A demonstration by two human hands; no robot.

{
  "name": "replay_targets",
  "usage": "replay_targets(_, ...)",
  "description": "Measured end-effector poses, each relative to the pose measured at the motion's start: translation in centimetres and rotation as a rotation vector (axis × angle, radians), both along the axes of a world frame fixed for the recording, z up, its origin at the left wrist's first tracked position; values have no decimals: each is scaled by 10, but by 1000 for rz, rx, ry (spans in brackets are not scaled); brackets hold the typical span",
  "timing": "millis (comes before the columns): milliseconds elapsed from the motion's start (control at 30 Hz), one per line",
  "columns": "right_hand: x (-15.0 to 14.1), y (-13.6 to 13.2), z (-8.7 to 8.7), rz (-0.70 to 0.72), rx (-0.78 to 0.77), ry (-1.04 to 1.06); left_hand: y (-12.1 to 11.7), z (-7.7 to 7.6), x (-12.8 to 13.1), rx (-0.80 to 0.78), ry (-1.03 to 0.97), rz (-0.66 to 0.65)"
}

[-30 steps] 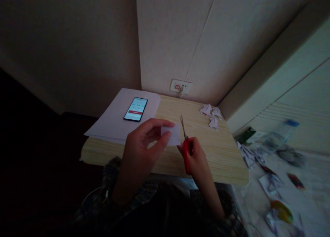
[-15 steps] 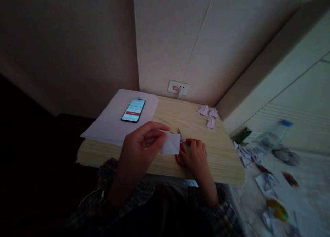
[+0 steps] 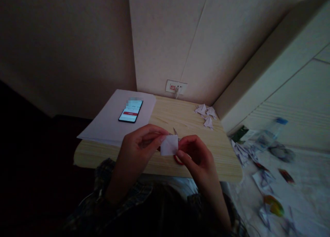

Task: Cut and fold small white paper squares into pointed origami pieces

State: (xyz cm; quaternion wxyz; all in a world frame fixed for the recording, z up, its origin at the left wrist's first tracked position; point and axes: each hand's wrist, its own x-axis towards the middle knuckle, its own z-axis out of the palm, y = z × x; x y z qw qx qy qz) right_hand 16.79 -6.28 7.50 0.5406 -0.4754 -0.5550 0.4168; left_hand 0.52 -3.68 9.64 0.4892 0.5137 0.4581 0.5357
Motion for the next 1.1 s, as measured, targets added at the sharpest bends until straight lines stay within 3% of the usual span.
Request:
replay_targets(300, -4, -4, 1, -57, -19, 93, -3, 4, 4, -33, 0, 68)
replay_targets(933, -6, -4, 1, -5, -27, 34, -4, 3, 3, -30, 30, 24)
replay_targets(1100, -6, -3, 0, -57, -1, 111, -3, 2, 3, -31, 37, 21)
